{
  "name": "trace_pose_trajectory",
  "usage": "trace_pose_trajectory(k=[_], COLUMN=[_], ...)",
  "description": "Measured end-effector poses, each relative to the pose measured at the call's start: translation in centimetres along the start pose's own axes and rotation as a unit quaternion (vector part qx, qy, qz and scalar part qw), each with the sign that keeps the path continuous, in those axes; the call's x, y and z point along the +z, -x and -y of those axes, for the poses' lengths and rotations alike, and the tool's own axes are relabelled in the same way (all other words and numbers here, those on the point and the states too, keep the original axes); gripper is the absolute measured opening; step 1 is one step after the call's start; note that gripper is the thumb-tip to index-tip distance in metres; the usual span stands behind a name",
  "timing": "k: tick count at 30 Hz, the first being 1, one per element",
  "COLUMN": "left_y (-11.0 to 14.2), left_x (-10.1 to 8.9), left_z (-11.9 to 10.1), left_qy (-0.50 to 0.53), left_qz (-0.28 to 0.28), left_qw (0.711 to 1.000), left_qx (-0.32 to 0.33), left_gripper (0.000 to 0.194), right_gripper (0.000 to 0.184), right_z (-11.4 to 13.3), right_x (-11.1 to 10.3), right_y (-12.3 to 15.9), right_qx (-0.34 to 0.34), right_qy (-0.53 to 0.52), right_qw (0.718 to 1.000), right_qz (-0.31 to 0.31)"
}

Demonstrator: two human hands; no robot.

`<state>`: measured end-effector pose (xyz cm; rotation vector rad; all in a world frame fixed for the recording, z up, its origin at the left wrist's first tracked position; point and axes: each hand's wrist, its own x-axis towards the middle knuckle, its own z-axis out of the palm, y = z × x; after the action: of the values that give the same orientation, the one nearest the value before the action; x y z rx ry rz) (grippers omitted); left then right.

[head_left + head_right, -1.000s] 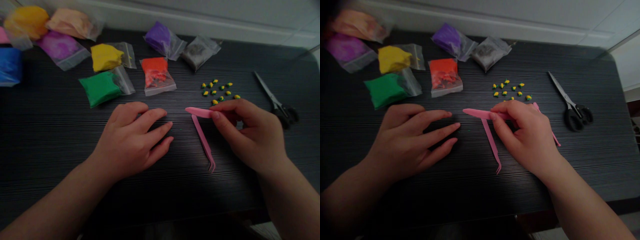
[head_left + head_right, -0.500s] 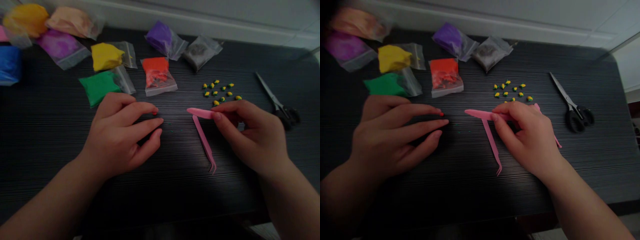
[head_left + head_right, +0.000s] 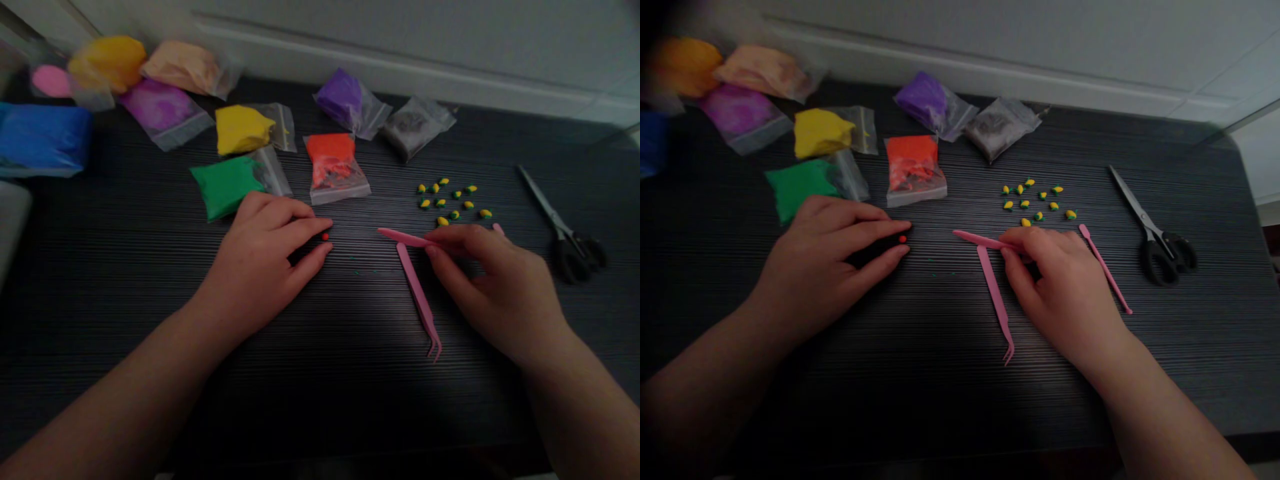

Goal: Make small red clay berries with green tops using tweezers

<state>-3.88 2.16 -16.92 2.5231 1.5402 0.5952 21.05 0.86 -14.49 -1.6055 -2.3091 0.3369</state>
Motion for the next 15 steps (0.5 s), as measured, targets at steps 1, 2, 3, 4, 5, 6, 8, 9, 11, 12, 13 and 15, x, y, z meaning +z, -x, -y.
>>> trace_pose_trajectory(k=[1,2,3,4,5,6,8,9,11,12,13,15], left_y=[0.0,-0.1,-0.1,-0.1,-0.1,-0.1,-0.2,-0.1,-0.1,-0.1,-0.1,-0.1], left_x=[0.1,0.1,0.1,0.1,0.1,0.1,0.0,0.0,-0.1,-0.2,-0.2,-0.2], left_z=[0.1,0.2,0.2,0.2,0.2,0.2,0.1,0.1,-0.1,-0.1,-0.2,-0.3], left_qy=[0.009,0.019,0.028,0.036,0.045,0.054,0.071,0.079,0.094,0.101,0.108,0.119], left_qz=[-0.002,-0.005,-0.007,-0.007,-0.008,-0.007,-0.004,-0.003,-0.002,-0.004,-0.006,-0.012], left_qw=[1.0,1.0,1.0,0.999,0.999,0.999,0.997,0.997,0.995,0.995,0.994,0.993], left_qx=[0.0,-0.001,-0.002,-0.003,-0.004,-0.005,-0.007,-0.009,-0.012,-0.013,-0.015,-0.02], left_gripper=[0.023,0.021,0.019,0.018,0.017,0.016,0.015,0.015,0.015,0.015,0.014,0.014], right_gripper=[0.018,0.016,0.015,0.013,0.012,0.011,0.011,0.012,0.013,0.014,0.016,0.022], right_z=[0.0,0.0,0.1,0.1,0.1,0.1,0.0,-0.1,-0.2,-0.2,-0.2,0.1], right_x=[-0.1,-0.2,-0.3,-0.4,-0.5,-0.6,-0.5,-0.4,-0.3,-0.3,-0.5,-1.2], right_y=[0.0,0.1,0.2,0.5,0.8,1.2,2.3,2.8,3.9,4.3,4.6,5.1], right_qx=[0.005,0.011,0.018,0.025,0.032,0.042,0.064,0.075,0.095,0.101,0.102,0.08], right_qy=[-0.002,-0.006,-0.009,-0.008,0.0,0.015,0.06,0.083,0.107,0.109,0.106,0.06], right_qw=[1.0,1.0,1.0,1.0,0.999,0.999,0.996,0.994,0.99,0.989,0.989,0.995], right_qz=[0.001,0.0,0.001,0.0,-0.001,-0.004,-0.014,-0.021,-0.019,-0.014,-0.012,-0.03])
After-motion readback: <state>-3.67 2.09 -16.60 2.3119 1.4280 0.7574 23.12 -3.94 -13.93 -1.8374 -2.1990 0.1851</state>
